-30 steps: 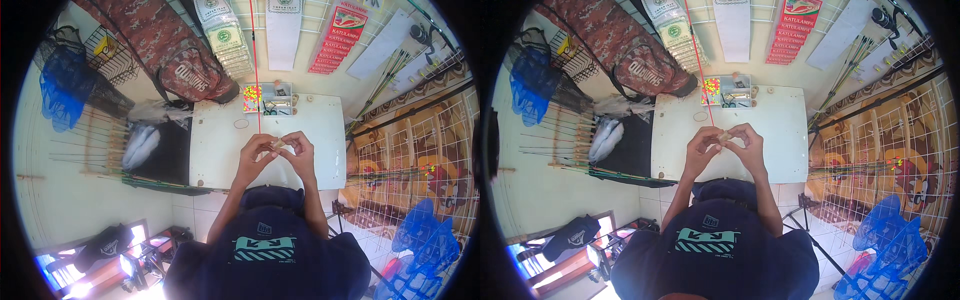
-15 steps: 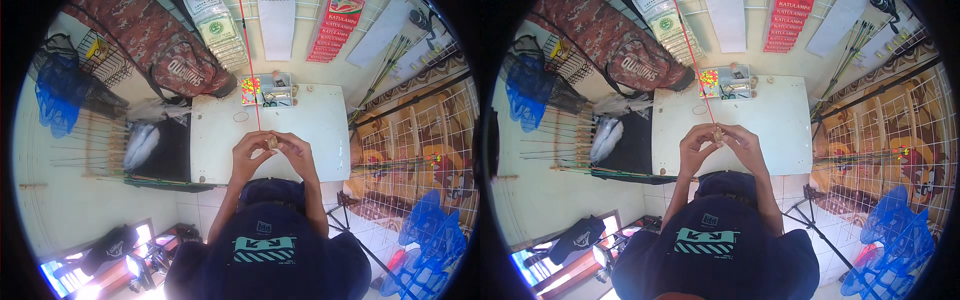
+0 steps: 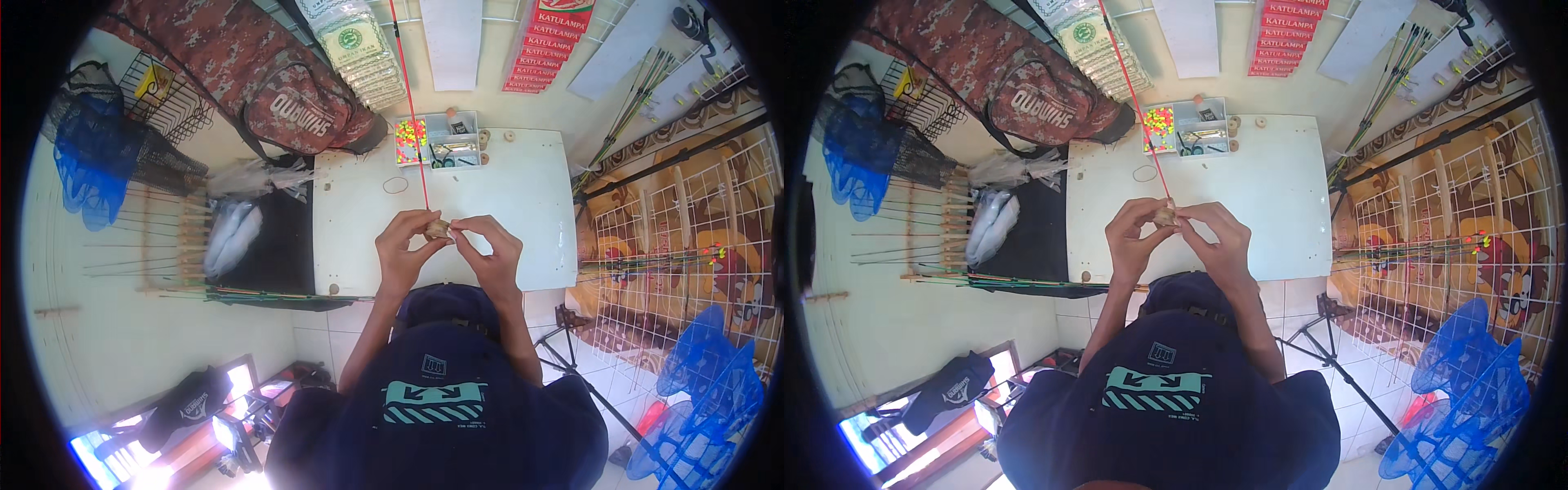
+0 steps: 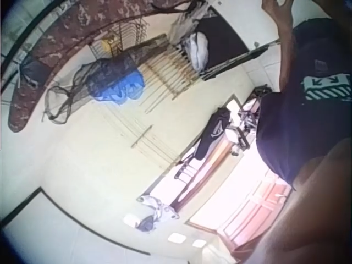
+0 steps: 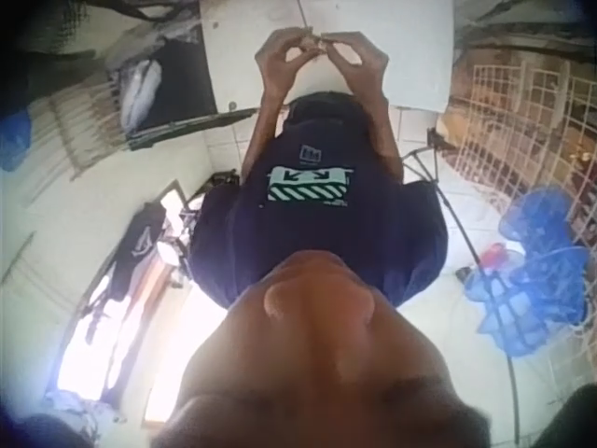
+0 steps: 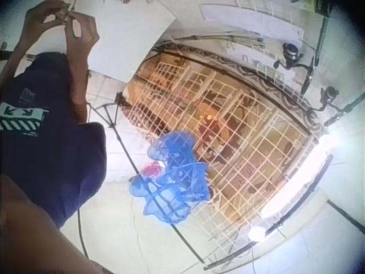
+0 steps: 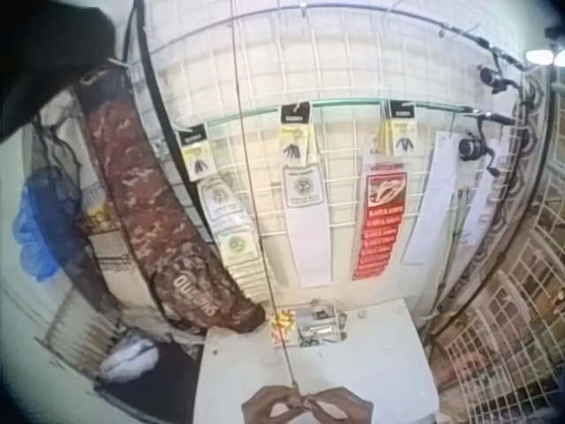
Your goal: Assemble fishing rod components including a float and line.
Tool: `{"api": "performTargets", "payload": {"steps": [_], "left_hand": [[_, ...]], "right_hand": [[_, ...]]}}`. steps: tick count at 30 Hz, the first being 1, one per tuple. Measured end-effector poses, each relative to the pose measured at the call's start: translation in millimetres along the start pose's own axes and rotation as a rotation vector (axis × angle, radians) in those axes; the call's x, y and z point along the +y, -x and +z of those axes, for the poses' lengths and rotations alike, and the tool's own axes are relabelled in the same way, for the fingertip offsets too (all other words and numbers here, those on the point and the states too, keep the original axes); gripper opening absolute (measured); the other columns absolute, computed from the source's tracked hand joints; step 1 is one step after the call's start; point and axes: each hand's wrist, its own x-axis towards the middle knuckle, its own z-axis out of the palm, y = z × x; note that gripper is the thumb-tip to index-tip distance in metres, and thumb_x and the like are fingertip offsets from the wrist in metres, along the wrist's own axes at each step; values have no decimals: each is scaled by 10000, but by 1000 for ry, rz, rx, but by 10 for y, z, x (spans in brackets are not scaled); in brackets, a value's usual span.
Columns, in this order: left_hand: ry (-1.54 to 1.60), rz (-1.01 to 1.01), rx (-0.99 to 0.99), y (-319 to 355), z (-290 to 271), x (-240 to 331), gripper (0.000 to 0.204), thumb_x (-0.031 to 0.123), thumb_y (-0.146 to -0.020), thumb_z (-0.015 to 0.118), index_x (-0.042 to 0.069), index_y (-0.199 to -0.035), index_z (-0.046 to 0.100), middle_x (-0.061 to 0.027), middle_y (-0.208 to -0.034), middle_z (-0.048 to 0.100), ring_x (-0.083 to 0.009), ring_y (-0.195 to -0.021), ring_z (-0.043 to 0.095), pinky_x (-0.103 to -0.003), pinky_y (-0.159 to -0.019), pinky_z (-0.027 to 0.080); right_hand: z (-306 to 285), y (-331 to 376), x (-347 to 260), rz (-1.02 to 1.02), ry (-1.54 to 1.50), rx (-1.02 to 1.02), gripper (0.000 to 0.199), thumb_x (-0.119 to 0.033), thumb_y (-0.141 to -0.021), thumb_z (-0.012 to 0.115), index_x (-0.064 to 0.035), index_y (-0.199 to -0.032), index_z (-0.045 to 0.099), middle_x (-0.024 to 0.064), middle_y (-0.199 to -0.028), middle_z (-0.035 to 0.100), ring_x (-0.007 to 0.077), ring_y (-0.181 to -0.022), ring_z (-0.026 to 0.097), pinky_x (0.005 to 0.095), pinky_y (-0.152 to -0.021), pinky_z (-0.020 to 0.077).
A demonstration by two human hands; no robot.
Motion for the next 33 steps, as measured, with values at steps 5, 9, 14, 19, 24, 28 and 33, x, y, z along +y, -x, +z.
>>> {"api": "performTargets", "payload": {"steps": [5,9,14,19,24,28,33], "left_hand": [[54,-17,28,-8,19,33,425,-51,-679,794,8,-1085,685,-111,-1036,647,-151,-868,627,-267,-736,524],[15,-36,-11,-14,35,69,439,-35,-685,797,16,-1107,687,-105,-1015,670,-128,-807,590,-257,-692,494],[4,-22,-26,-18,14,62,453,-25,-684,795,28,-1121,687,-97,-985,686,-125,-773,580,-256,-696,493],[-37,-25,-50,-38,18,39,454,-16,-681,792,40,-1120,691,-92,-968,697,-130,-759,580,-260,-703,495],[-9,-52,-86,-44,27,54,443,-21,-687,787,42,-1116,692,-82,-979,701,-127,-761,577,-255,-710,493],[32,-56,-103,-48,15,31,445,-27,-691,785,49,-1119,692,-84,-985,692,-130,-767,573,-259,-721,491],[-59,-19,-132,-86,31,122,420,-36,-720,772,46,-1124,690,-74,-1024,609,-130,-824,558,-269,-729,485]], "right_hand": [[14,16,-1,-69,63,28,230,27,-751,731,-37,-969,690,88,-896,700,209,-808,675,298,-697,539],[-8,36,19,-77,79,61,258,28,-739,736,-48,-981,690,77,-893,696,207,-798,668,303,-696,536],[-31,41,-16,-101,124,13,271,31,-737,727,-54,-991,680,53,-903,683,191,-754,632,305,-665,517],[-32,54,59,-74,136,5,264,-1,-715,737,-58,-960,656,45,-879,667,183,-673,583,295,-603,489],[-56,63,81,-58,153,-2,274,-15,-690,747,-65,-934,632,36,-857,655,175,-618,548,289,-559,465],[-74,64,91,-17,120,-18,255,-11,-704,742,-63,-930,635,45,-852,653,167,-623,551,285,-559,464],[-93,31,76,50,49,7,205,2,-747,723,-51,-928,644,62,-844,654,149,-636,561,274,-584,470]]}}
